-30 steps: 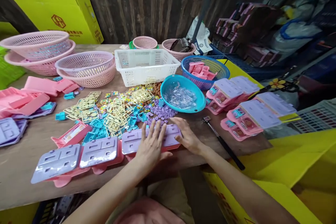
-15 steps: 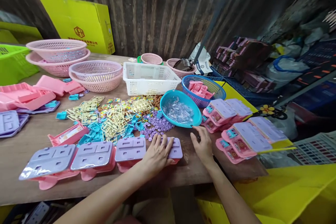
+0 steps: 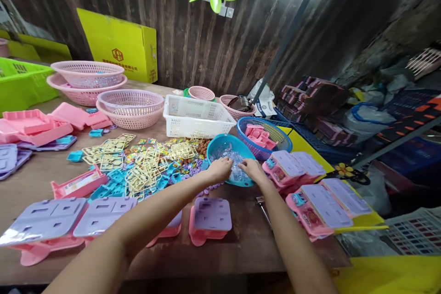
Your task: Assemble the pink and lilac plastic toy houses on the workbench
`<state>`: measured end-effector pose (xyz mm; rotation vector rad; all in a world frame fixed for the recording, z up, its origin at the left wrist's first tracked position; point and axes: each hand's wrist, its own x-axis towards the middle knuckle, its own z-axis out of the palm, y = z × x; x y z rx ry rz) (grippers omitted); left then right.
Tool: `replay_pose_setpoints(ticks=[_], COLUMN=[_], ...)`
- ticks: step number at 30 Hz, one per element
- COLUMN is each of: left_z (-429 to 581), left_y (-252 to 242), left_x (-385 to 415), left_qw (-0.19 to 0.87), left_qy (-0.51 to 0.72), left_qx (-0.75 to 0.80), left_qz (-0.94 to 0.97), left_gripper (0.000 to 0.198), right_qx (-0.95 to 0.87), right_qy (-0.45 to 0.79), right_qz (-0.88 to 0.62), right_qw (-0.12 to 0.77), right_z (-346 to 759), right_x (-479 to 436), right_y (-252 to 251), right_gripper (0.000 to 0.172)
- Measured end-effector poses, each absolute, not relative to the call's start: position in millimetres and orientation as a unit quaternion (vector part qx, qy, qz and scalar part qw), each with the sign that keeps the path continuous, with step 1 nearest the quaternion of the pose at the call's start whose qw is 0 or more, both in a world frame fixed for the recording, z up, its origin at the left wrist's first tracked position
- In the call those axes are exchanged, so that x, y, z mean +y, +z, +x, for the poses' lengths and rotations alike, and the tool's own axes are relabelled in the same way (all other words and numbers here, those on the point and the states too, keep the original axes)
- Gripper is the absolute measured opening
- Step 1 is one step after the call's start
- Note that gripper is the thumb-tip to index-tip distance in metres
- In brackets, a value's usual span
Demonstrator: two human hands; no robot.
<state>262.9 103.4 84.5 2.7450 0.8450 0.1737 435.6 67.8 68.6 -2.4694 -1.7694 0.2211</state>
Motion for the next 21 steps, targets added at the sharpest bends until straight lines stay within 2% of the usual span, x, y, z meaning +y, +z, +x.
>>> replay_pose_setpoints(ticks=[2, 5, 11, 16, 21], left_z=[284.9, 310.7, 330.9, 332.6, 338.9], left_y=[76.6, 63.6, 51.4, 51.4, 50.2], left_x=[120.4, 135.2, 151.9, 170.9, 180.5], left_qw=[0.139, 0.146, 0.164, 0.167, 0.138], left_qy=[0.045, 0.024, -0.016, -0.013, 0.056], left_qx=[0.295, 0.295, 0.295, 0.320, 0.320], left_qz=[0.944, 0.944, 0.941, 0.932, 0.936], left_gripper=[0.025, 0.029, 0.030, 0.027, 0.037], right_qx=[-0.565, -0.567, -0.601, -0.586, -0.516], right_qy=[0.042, 0.045, 0.097, 0.116, 0.105], right_qz=[-0.822, -0.821, -0.793, -0.799, -0.836], right_qw=[0.051, 0.039, 0.024, 0.065, 0.153], right_z=[441.9, 451.9, 460.5, 460.9, 458.2], right_x=[73.7, 85.1, 105.8, 103.9, 95.5], right_y=[66.5, 63.2, 62.5, 59.9, 58.0], right_gripper=[0.025, 0.034, 0.034, 0.027, 0.019])
